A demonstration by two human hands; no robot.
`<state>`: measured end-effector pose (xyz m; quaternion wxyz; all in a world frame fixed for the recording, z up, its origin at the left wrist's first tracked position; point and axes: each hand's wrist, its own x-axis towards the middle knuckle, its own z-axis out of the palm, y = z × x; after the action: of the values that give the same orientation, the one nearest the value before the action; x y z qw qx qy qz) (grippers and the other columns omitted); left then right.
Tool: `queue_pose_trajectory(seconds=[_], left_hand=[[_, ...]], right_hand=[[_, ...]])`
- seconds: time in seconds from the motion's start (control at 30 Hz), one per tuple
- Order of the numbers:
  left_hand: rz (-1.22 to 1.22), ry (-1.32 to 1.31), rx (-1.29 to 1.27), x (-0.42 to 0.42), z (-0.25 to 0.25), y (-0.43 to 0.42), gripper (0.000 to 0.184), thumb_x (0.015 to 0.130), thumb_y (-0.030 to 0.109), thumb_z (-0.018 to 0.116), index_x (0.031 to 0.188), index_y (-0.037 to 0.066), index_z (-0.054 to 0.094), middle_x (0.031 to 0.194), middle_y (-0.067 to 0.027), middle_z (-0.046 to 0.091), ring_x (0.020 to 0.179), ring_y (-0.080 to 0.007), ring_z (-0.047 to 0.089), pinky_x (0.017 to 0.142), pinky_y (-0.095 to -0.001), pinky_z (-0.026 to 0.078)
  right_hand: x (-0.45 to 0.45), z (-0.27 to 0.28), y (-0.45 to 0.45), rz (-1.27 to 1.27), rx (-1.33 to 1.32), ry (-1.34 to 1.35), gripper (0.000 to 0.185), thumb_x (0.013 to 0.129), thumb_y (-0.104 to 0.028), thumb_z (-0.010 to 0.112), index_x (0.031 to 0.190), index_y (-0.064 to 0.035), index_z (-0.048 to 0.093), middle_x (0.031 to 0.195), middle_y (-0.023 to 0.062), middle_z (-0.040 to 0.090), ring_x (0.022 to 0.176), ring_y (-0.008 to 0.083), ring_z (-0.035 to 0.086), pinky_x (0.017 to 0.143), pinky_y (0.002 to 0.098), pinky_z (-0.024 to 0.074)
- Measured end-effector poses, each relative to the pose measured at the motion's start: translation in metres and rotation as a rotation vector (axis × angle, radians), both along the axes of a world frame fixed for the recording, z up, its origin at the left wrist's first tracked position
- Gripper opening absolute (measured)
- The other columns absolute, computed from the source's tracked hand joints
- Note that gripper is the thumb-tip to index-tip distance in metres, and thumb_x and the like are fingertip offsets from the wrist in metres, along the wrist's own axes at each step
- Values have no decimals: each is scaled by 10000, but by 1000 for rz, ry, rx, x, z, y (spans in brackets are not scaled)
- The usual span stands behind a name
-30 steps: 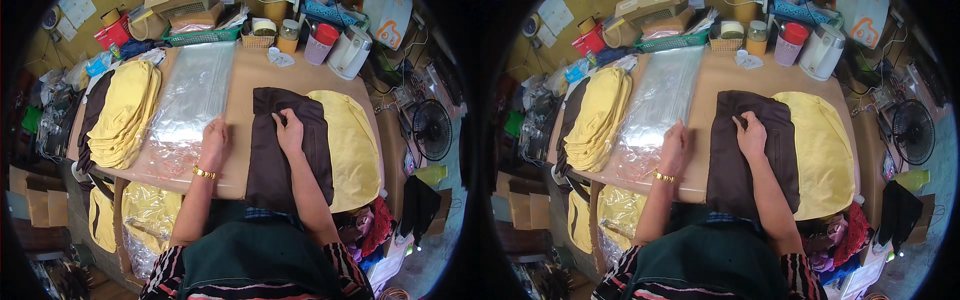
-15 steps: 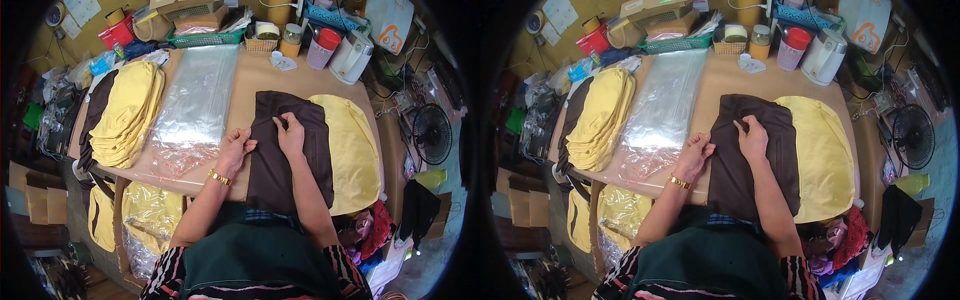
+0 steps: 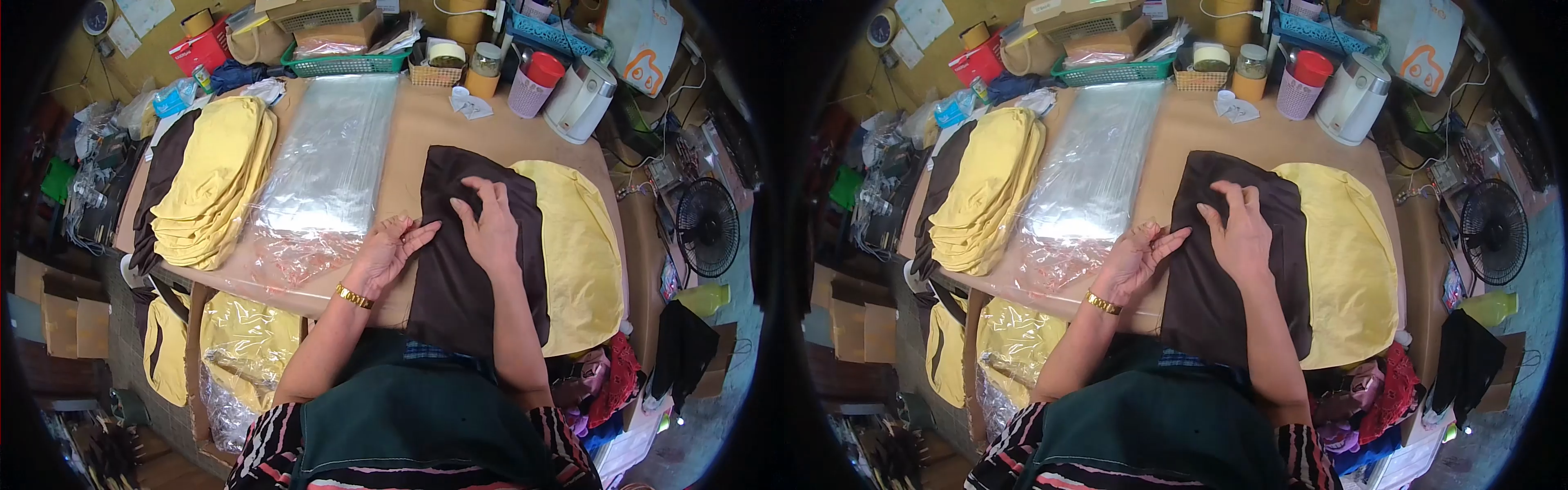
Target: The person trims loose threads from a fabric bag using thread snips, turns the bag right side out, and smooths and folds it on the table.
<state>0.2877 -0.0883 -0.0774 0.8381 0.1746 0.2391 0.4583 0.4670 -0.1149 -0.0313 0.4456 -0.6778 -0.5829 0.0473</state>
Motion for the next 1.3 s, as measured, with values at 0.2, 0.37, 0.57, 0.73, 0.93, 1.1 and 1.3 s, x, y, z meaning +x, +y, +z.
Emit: queue_pose_trajectory(seconds=[0.2,0.37,0.57,0.73,0.93,1.1,1.3], left_hand=[[-38,-67,20,-4,0,-3,163,990,87,523,946,-59,582,970,-159,639,975,-306,674,906,-379,582],[-7,-9,14,-5,9,-9,168,988,111,538,962,-50,582,938,-137,642,898,-259,685,857,-363,601],[-30,164,18,7,4,-10,176,952,191,624,917,19,627,827,-36,654,737,-127,669,686,-243,584],[39,503,196,13,-23,1,270,929,265,669,766,51,650,606,40,585,499,-46,532,471,-188,389],[56,1002,507,-3,-16,-9,355,953,278,618,739,-5,638,537,-12,546,479,-65,530,481,-227,426],[81,900,465,-18,-21,-5,337,984,241,567,729,23,606,614,-3,582,531,-56,529,514,-212,430],[248,458,248,-43,-18,5,328,998,278,537,732,91,578,616,37,508,558,-48,465,504,-185,335]], right_hand=[[-13,32,-30,295,76,-272,230,764,-137,742,974,-114,650,899,52,530,694,245,602,636,380,481],[-21,39,-36,282,69,-411,171,731,-107,747,843,-92,619,848,54,511,684,238,588,594,358,455],[-13,29,-3,152,-65,26,449,738,-201,793,1098,-81,554,982,103,595,837,293,634,694,396,510],[16,-49,37,-9,41,-144,400,760,-184,773,1088,-83,568,1039,121,629,906,313,650,725,426,522],[25,-72,34,38,-103,-152,208,781,-41,689,954,-57,575,911,121,657,859,339,650,717,428,515],[33,-76,38,-22,-48,-14,189,794,-22,669,952,-38,568,902,153,659,854,360,648,718,429,506],[34,-73,40,-39,-42,101,152,838,-54,658,955,-28,565,895,172,661,867,375,643,735,423,499]])
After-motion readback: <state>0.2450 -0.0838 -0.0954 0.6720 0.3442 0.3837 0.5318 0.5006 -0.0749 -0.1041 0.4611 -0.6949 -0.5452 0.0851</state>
